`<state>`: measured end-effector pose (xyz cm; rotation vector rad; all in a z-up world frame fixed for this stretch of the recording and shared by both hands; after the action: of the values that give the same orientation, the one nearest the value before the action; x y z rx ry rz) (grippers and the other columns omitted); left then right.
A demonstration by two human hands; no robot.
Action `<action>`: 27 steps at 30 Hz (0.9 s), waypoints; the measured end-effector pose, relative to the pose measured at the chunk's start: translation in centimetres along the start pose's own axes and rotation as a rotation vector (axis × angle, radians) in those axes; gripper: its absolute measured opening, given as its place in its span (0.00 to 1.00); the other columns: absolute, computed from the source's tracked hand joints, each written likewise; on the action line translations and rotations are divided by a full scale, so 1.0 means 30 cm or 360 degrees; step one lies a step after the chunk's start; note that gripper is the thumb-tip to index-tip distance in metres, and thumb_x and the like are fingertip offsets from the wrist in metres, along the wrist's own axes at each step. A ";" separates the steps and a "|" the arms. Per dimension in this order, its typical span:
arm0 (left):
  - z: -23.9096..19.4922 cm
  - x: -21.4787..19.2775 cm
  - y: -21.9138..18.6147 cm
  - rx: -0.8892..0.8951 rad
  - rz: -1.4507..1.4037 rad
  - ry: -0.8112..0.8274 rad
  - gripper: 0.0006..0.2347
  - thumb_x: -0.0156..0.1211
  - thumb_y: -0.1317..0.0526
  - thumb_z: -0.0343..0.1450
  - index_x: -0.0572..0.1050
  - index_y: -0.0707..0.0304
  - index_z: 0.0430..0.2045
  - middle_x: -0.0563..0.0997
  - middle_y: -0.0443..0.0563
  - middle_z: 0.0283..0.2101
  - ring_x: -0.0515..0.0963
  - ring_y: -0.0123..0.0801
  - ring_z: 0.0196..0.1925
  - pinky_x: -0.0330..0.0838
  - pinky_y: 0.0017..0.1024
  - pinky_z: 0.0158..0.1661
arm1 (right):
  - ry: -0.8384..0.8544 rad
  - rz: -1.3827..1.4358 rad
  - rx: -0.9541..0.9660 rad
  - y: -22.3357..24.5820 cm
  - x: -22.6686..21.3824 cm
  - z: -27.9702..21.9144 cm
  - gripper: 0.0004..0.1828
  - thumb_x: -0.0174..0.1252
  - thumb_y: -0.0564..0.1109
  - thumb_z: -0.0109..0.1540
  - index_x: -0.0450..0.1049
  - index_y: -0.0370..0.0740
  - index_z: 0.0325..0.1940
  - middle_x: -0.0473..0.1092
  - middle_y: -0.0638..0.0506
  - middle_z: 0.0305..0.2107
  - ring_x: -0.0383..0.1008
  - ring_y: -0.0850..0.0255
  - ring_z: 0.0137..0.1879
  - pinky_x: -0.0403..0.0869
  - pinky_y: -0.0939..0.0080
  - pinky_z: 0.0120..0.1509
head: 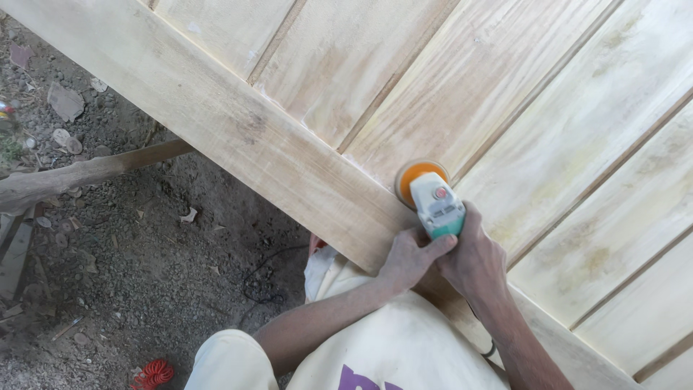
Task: The person uses an electric orbital sander to smooth the surface of a large wooden door. They move the sander across the panels and frame of the door, occasionally pausing to wipe away dust with their hand.
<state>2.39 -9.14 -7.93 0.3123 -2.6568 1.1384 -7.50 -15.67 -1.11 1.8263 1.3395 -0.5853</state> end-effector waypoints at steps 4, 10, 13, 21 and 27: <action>-0.011 0.050 0.007 0.0024 0.0341 0.0189 0.26 0.61 0.43 0.71 0.79 0.75 0.46 0.85 0.59 0.41 0.84 0.35 0.45 0.78 0.31 0.45 | -0.0097 0.0026 -0.0017 -0.053 -0.002 -0.028 0.48 0.69 0.44 0.51 0.50 0.37 0.69 0.77 0.32 0.35 0.79 0.33 0.38 0.77 0.36 0.42; 0.012 -0.050 -0.036 0.0170 0.0060 0.0056 0.28 0.60 0.42 0.73 0.77 0.76 0.50 0.84 0.57 0.46 0.81 0.32 0.48 0.75 0.30 0.48 | -0.0043 0.0030 -0.0072 0.057 0.007 0.020 0.48 0.70 0.46 0.53 0.51 0.37 0.70 0.77 0.32 0.36 0.80 0.35 0.38 0.77 0.37 0.42; 0.040 -0.154 -0.025 -0.0024 -0.0033 -0.0063 0.26 0.59 0.43 0.71 0.78 0.76 0.45 0.83 0.55 0.36 0.79 0.33 0.36 0.75 0.31 0.37 | -0.0034 0.0073 -0.0196 0.174 0.002 0.067 0.50 0.73 0.47 0.49 0.52 0.35 0.68 0.76 0.32 0.39 0.80 0.36 0.38 0.78 0.38 0.40; 0.133 -0.275 -0.106 0.0088 -0.0252 -0.0042 0.23 0.61 0.46 0.72 0.78 0.73 0.44 0.80 0.47 0.37 0.75 0.25 0.37 0.71 0.27 0.38 | -0.0123 -0.0007 -0.0546 0.378 -0.038 0.161 0.50 0.74 0.47 0.49 0.53 0.33 0.67 0.74 0.30 0.41 0.78 0.34 0.40 0.77 0.37 0.38; 0.162 -0.294 -0.176 0.0086 -0.0305 -0.0008 0.25 0.61 0.46 0.73 0.76 0.76 0.49 0.79 0.50 0.42 0.74 0.26 0.41 0.71 0.27 0.42 | -0.0040 -0.0050 -0.0354 0.395 -0.053 0.225 0.52 0.74 0.47 0.48 0.52 0.33 0.68 0.74 0.31 0.43 0.79 0.36 0.40 0.77 0.40 0.37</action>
<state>11.63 -15.34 -10.19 0.5669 -2.5385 1.1501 3.60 -23.68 -0.13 1.6163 1.3612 -0.4543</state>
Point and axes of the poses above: each hand's wrist, its own z-axis towards the middle knuckle, its own x-axis out of the palm, y = z × x, the point moved 10 cm from there along z, towards the middle knuckle
